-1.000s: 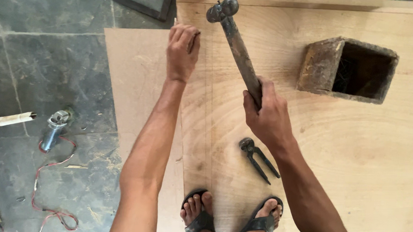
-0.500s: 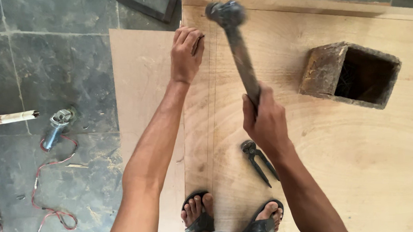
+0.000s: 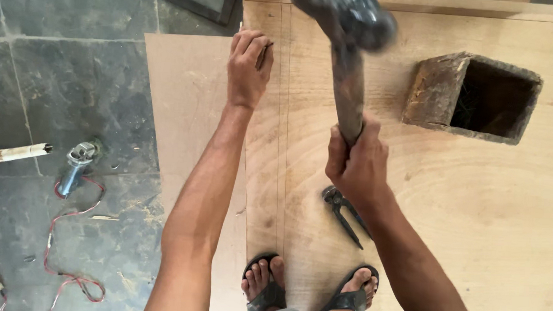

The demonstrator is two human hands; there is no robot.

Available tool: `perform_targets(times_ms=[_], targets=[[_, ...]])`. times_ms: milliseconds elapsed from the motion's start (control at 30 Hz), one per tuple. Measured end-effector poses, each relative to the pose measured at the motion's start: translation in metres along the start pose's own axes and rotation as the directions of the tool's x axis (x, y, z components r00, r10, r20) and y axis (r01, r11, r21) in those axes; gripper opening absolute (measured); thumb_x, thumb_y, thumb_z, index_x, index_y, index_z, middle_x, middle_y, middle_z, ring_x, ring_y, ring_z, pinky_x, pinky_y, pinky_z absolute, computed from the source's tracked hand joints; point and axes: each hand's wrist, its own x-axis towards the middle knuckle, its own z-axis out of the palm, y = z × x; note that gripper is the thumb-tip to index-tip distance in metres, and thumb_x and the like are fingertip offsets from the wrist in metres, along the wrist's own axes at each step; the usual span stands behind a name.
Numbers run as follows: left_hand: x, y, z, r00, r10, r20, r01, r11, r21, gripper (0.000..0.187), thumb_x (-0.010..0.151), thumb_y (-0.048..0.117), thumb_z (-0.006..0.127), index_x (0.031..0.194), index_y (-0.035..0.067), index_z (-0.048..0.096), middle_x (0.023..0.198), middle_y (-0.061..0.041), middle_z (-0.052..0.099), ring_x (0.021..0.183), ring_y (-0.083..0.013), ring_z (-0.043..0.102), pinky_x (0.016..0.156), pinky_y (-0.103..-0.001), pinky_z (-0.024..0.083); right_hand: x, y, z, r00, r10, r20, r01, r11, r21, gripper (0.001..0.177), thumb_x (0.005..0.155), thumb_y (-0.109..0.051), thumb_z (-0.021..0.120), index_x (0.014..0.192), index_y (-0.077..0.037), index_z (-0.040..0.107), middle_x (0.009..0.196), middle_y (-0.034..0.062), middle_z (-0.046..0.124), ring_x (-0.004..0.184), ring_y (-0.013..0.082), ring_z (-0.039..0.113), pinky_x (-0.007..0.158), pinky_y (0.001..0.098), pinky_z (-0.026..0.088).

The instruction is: The person drives a nail into a piece of wood using a hammer while sitting on the floor, and uses pliers to pull nails or secure pieces.

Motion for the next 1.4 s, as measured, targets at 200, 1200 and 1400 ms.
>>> perform_targets(times_ms=[200,1200,1400], targets=[[0.000,-0.002,-0.001,1.000,-0.006,0.002,0.006,1.000,-0.014,0.016,0.089,-0.004,0.076,0.104,0.001,0.070,0.111,-0.011,0.067,0.114,-0.0337,0.062,0.098,-0.043,0.054,0.022,0.014,0.019,0.985,-0.015,0.169,0.054,0.972,-0.227,0.026,0.102,-0.013,0.066,0.114,0.003,0.049,0.071,0.0213,0.064,0.061,0.0409,0.066,0.054,0.0493,0.052],[-0.121,0.063,-0.043,0.847,0.217,0.485,-0.340,0.923,0.180,0.041,0.101,0.017,0.060,0.136,-0.003,0.062,0.150,-0.017,0.055,0.147,-0.0316,0.044,0.125,-0.046,0.033,0.015,0.008,-0.003,0.988,-0.152,-0.008,0.148,0.972,-0.184,0.029,0.103,-0.014,0.064,0.121,0.005,0.050,0.075,0.0276,0.065,0.066,0.0471,0.067,0.057,0.0527,0.053],[-0.122,0.066,-0.045,0.844,0.207,0.495,-0.323,0.933,0.159,0.040,0.098,0.016,0.060,0.134,-0.003,0.063,0.150,-0.017,0.054,0.145,-0.0325,0.045,0.125,-0.047,0.033,-0.001,0.012,0.013,0.990,-0.125,-0.069,0.120,0.991,-0.062,0.030,0.104,-0.014,0.060,0.122,0.006,0.048,0.077,0.0261,0.066,0.064,0.0440,0.068,0.056,0.0505,0.055]])
